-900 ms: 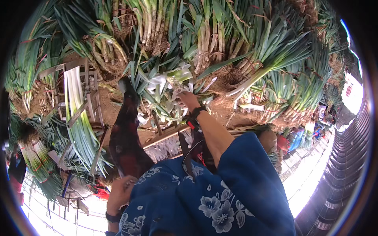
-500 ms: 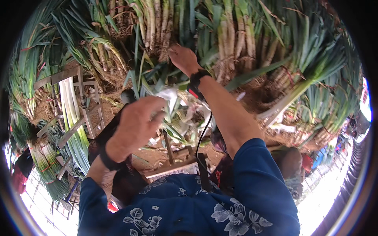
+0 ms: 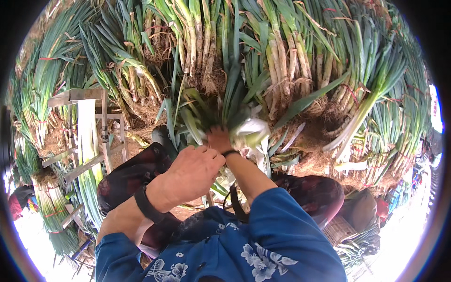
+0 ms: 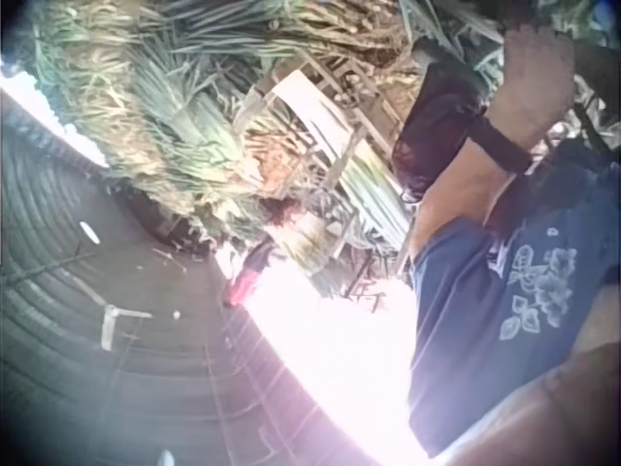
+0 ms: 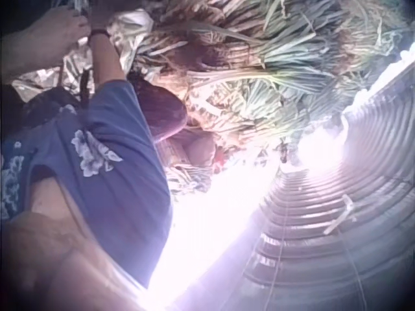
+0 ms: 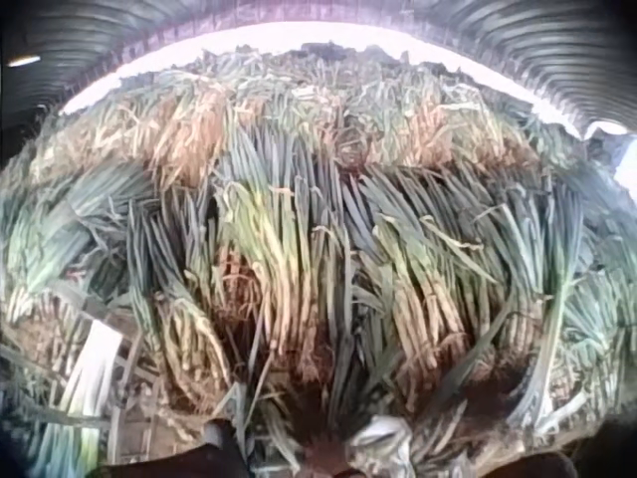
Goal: The person peels the outer layers from leeks by hand, one at a time, and places the cleaned leeks onto a metal rack.
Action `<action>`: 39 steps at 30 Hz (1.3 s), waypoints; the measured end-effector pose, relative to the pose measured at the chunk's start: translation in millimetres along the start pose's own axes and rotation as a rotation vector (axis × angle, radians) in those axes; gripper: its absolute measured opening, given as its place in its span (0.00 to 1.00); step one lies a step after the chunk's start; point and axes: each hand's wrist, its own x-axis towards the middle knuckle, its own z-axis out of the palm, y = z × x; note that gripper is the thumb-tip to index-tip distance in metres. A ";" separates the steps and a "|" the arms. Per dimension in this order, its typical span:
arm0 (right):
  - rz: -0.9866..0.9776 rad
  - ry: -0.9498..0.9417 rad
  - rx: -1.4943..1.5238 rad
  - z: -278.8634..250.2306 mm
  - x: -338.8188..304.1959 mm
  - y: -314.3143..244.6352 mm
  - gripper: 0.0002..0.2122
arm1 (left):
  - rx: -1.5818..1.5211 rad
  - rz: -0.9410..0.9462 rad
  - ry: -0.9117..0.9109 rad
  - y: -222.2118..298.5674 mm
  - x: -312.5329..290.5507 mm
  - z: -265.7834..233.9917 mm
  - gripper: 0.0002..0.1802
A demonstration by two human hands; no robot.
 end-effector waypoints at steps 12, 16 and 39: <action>0.117 0.441 0.468 -92.4 87.4 46.0 0.18 | -0.041 0.066 -0.024 -0.4 -12.4 -15.9 0.08; 0.575 0.322 1.225 -128.9 160.9 57.6 0.21 | -0.058 0.018 -0.028 -10.0 -8.7 -25.5 0.09; 0.444 0.011 1.857 -178.8 -136.2 -21.5 0.10 | -1.043 -0.411 0.440 -17.0 22.3 -53.5 0.20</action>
